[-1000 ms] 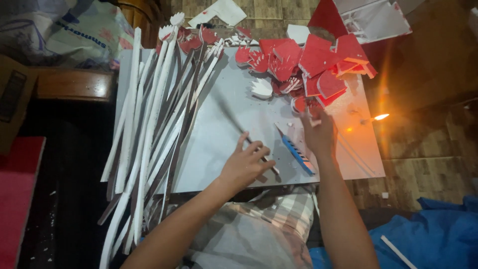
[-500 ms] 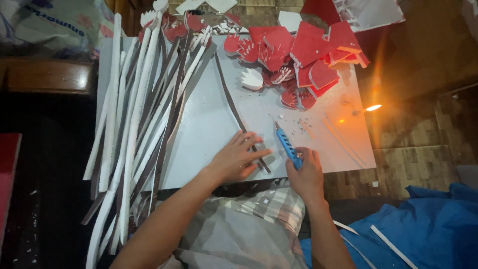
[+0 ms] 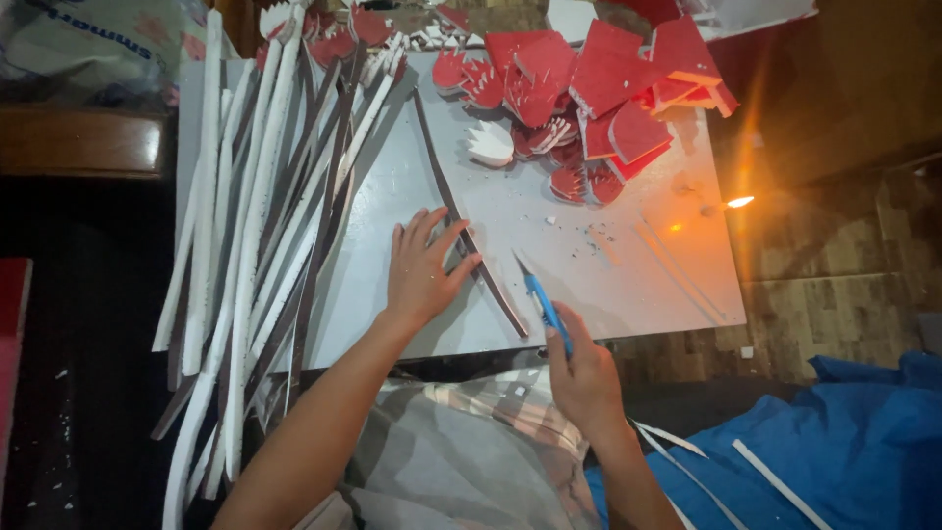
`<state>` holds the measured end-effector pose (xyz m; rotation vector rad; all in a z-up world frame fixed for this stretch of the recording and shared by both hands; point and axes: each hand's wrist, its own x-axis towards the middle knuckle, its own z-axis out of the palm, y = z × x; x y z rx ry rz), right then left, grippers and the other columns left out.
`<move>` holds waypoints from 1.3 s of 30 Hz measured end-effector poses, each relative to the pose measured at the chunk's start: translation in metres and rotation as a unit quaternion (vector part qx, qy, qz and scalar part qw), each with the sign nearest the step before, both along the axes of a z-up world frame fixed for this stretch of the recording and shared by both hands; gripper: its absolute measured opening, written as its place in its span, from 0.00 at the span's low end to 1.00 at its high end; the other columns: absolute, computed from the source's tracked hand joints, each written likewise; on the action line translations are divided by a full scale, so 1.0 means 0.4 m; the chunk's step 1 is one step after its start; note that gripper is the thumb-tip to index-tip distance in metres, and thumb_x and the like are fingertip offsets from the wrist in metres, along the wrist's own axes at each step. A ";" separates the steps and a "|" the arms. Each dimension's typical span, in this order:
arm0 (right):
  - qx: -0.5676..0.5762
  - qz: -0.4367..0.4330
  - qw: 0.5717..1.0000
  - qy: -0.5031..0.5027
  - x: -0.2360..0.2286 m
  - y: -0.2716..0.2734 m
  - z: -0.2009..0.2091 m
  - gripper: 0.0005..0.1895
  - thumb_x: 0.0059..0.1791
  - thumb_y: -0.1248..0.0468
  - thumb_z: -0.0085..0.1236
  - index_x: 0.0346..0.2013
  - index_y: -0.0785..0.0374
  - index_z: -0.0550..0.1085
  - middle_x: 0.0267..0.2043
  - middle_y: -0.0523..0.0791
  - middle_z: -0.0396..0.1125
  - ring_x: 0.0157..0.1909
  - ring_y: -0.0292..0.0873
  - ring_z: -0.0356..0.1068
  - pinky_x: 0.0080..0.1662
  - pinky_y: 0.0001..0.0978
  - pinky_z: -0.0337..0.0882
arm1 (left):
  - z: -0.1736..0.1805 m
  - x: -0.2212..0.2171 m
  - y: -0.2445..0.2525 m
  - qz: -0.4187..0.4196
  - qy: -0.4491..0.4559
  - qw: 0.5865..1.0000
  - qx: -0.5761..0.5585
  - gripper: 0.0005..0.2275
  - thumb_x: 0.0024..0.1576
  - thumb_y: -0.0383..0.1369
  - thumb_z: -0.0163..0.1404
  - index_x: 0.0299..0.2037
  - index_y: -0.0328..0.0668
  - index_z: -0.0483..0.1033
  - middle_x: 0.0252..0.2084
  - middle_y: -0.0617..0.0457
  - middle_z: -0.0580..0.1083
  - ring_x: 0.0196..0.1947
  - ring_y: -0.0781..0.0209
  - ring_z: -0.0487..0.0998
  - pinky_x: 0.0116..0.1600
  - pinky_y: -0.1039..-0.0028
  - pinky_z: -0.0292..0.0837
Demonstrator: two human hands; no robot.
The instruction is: Assembling decorative props by cutting plastic strips and attaching red foam shapes using heat from a lighter.
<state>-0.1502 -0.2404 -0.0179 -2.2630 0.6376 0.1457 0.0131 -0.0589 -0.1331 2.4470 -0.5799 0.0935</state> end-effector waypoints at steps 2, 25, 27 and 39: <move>-0.006 0.012 1.000 0.007 -0.003 0.006 -0.003 0.22 0.54 0.54 0.43 0.63 0.46 0.70 0.32 0.59 0.75 0.39 0.65 0.76 0.44 0.58 0.73 | -0.004 0.003 0.001 0.002 -0.001 1.000 -0.003 0.24 0.59 0.55 0.54 0.62 0.61 0.73 0.66 0.50 0.66 0.70 0.39 0.63 0.69 0.33 0.51; -0.005 0.038 0.999 0.007 -0.038 -0.022 -0.006 0.24 0.54 0.54 0.46 0.65 0.49 0.70 0.37 0.58 0.77 0.39 0.66 0.77 0.41 0.56 0.74 | 0.022 -0.005 0.004 0.005 0.046 0.999 -0.017 0.29 0.60 0.57 0.52 0.68 0.56 0.68 0.67 0.48 0.65 0.72 0.42 0.61 0.74 0.38 0.46; 0.039 0.042 0.997 -0.050 -0.063 -0.032 -0.032 0.22 0.53 0.60 0.49 0.63 0.55 0.70 0.20 0.46 0.69 0.18 0.39 0.60 0.24 0.33 0.60 | 0.025 -0.008 -0.002 0.005 -0.022 1.000 -0.018 0.29 0.57 0.49 0.57 0.66 0.47 0.67 0.66 0.49 0.67 0.71 0.43 0.61 0.72 0.45 0.49; -0.031 0.112 0.989 -0.094 -0.029 0.007 0.015 0.24 0.52 0.65 0.51 0.64 0.57 0.68 0.23 0.50 0.73 0.15 0.45 0.66 0.23 0.39 0.64 | 0.036 -0.010 0.008 -0.020 0.018 1.000 0.014 0.29 0.54 0.53 0.56 0.65 0.55 0.70 0.69 0.46 0.62 0.74 0.41 0.54 0.74 0.44 0.42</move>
